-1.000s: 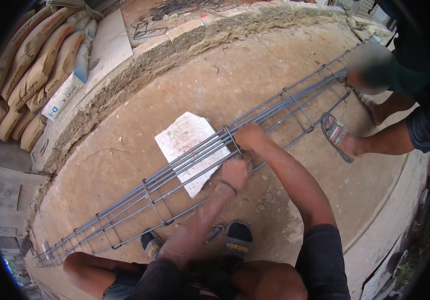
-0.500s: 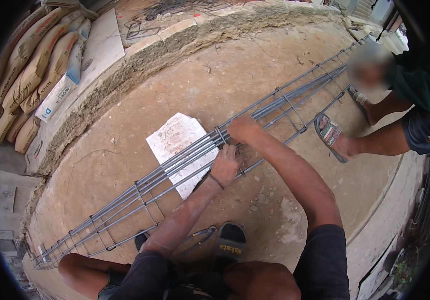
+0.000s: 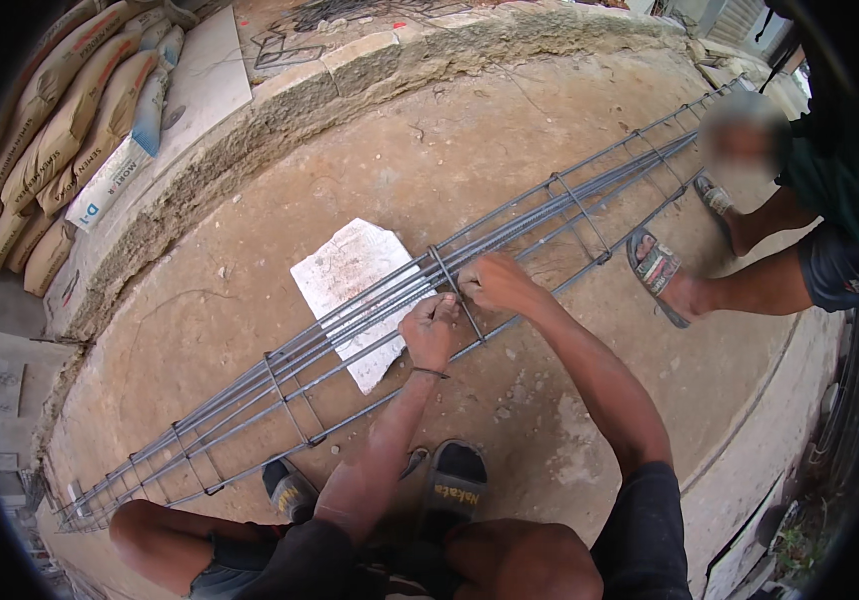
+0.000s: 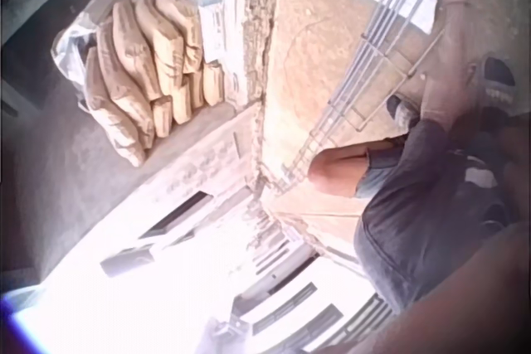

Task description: The person constructs a rebar cage by aligning stirrups along metal rods, wrapping tie wire around the intersections, and twisting the wire with pliers.

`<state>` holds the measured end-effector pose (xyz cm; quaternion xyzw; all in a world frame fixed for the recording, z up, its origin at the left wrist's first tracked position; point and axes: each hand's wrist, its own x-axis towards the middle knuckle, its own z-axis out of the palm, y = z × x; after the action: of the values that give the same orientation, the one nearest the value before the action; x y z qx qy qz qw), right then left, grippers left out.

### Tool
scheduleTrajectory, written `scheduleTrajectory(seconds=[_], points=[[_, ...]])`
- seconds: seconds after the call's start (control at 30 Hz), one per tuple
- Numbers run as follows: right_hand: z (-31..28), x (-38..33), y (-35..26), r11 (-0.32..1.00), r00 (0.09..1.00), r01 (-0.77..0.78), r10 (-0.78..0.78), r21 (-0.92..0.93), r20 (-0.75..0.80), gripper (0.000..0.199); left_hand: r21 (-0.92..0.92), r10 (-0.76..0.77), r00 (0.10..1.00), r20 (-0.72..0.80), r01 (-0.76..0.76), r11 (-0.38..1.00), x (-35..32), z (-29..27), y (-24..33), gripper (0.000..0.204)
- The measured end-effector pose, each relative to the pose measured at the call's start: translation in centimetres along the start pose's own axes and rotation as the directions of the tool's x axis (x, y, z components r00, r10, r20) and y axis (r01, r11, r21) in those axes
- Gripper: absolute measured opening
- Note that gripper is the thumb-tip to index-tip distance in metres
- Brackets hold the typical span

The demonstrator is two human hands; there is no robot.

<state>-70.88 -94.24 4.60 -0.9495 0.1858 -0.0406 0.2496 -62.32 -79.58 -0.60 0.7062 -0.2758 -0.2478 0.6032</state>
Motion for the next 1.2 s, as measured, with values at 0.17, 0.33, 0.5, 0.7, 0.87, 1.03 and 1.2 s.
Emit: scheduleTrajectory(seconds=[0.17,0.33,0.5,0.7,0.87,1.03,1.2], points=[[0.7,-1.5,0.2,0.915,0.963,-0.246,0.268,0.319,-0.025,0.014,-0.023,-0.03,0.996,0.082,0.032,0.999,2.4,-0.3,0.3,0.016],[2.8,-3.9,-0.8,0.97,0.959,-0.015,0.082,0.243,-0.272,0.015,-0.042,-0.235,0.972,0.009,0.235,0.971,4.0,-0.9,1.4,0.019],[3.1,-4.6,-1.1,0.978,0.954,-0.043,0.101,0.206,-0.281,0.011,0.381,-0.012,0.997,-0.081,0.042,0.924,3.4,-1.3,0.6,0.014],[5.2,-4.8,-1.5,0.997,0.957,-0.05,0.066,0.063,-0.281,0.012,0.428,0.47,0.883,0.017,-0.431,0.794,4.6,-2.2,1.1,0.012],[6.7,-4.7,-2.4,0.984,0.919,-0.168,0.181,0.066,-0.35,0.014,0.42,0.226,0.973,-0.046,-0.186,0.888,4.6,-2.2,1.7,0.017],[6.8,-4.7,-2.4,0.99,0.949,-0.138,0.131,-0.004,-0.287,0.016,0.393,0.162,0.982,-0.096,-0.112,0.913,4.0,-2.7,1.9,0.02],[6.2,-5.3,-2.2,0.991,0.98,-0.115,0.1,-0.074,-0.174,0.02,0.532,0.426,0.904,-0.033,-0.345,0.773,-0.1,-2.4,1.5,0.022]])
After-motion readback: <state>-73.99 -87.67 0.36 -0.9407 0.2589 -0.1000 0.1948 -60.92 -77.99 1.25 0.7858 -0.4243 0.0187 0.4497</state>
